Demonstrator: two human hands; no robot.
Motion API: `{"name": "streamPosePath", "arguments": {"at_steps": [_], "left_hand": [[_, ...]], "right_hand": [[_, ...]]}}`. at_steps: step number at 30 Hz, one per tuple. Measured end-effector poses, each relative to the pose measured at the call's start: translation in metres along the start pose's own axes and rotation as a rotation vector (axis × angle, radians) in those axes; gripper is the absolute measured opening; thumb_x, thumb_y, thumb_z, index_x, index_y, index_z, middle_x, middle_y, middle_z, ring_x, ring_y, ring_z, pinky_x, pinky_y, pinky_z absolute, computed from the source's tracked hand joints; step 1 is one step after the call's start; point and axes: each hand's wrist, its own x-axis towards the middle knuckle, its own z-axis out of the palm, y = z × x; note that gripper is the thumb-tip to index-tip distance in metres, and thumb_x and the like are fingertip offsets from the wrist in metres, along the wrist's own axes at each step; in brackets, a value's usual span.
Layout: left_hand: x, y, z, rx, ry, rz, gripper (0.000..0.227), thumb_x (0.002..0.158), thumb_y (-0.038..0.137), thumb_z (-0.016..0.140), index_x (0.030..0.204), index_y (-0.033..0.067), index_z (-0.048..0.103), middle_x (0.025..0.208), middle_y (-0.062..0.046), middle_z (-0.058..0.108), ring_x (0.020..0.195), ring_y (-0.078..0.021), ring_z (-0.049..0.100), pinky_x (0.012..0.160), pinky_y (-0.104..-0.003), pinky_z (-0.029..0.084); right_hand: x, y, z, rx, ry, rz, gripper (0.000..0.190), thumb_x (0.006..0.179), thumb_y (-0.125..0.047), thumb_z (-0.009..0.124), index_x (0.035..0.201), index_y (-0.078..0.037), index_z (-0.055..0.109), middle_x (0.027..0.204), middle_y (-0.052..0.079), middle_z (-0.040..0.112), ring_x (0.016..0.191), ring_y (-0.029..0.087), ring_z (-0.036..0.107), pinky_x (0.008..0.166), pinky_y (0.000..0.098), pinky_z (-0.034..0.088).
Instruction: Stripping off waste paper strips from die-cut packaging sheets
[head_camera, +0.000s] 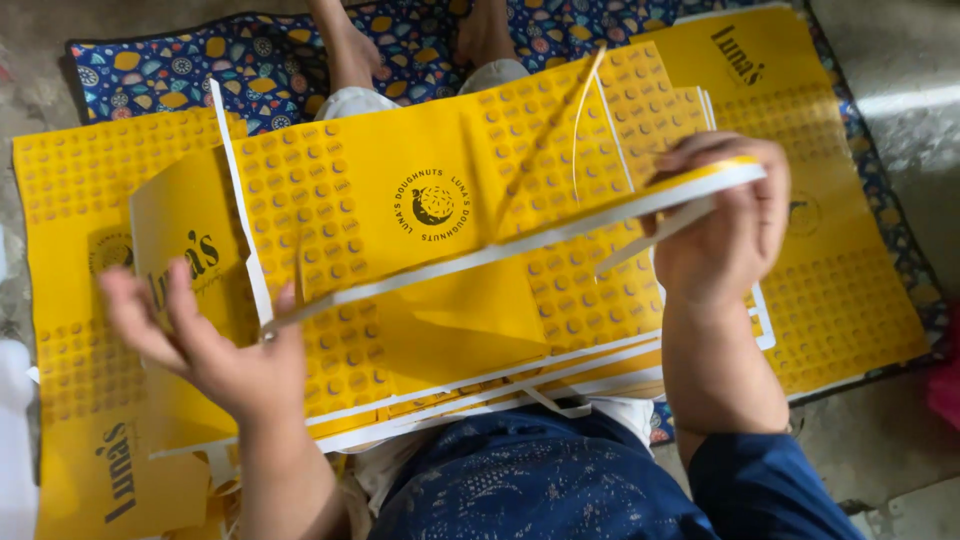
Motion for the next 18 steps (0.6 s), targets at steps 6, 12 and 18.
{"name": "streamPosePath", "arguments": {"at_steps": [6,12,18], "left_hand": [[-0.037,-0.055,0.020,-0.270,-0.147,-0.366,0.010,0.102,-0.005,0.068,0.109,0.0001,0.074,0.105,-0.011,0.073,0.098,-0.0222,0.069,0.101,-0.035,0.048],[0.010,-0.019,0.012,-1.195,-0.033,-1.008,0.018,0.099,0.024,0.067,0.095,0.0068,0.070,0.071,-0.003,0.057,0.054,-0.0084,0.051,0.063,-0.030,0.054],[0.043,-0.018,0.027,-1.272,-0.155,-0.787,0.030,0.097,0.002,0.064,0.126,0.0100,0.061,0.099,-0.007,0.066,0.080,-0.0178,0.070,0.088,-0.042,0.065]], "right_hand": [[-0.002,0.027,-0.046,0.105,0.453,-0.147,0.015,0.105,-0.027,0.058,0.109,-0.014,0.061,0.106,0.009,0.064,0.090,0.020,0.058,0.077,0.0330,0.049],[-0.022,0.038,-0.001,-0.243,0.154,-0.144,0.029,0.101,-0.040,0.059,0.100,-0.011,0.060,0.098,0.012,0.063,0.077,0.026,0.060,0.067,0.0333,0.047],[-0.019,0.019,0.040,-0.956,-0.827,0.395,0.074,0.074,-0.016,0.084,0.140,-0.010,0.053,0.134,0.024,0.052,0.127,0.055,0.039,0.101,0.0697,0.032]]}}
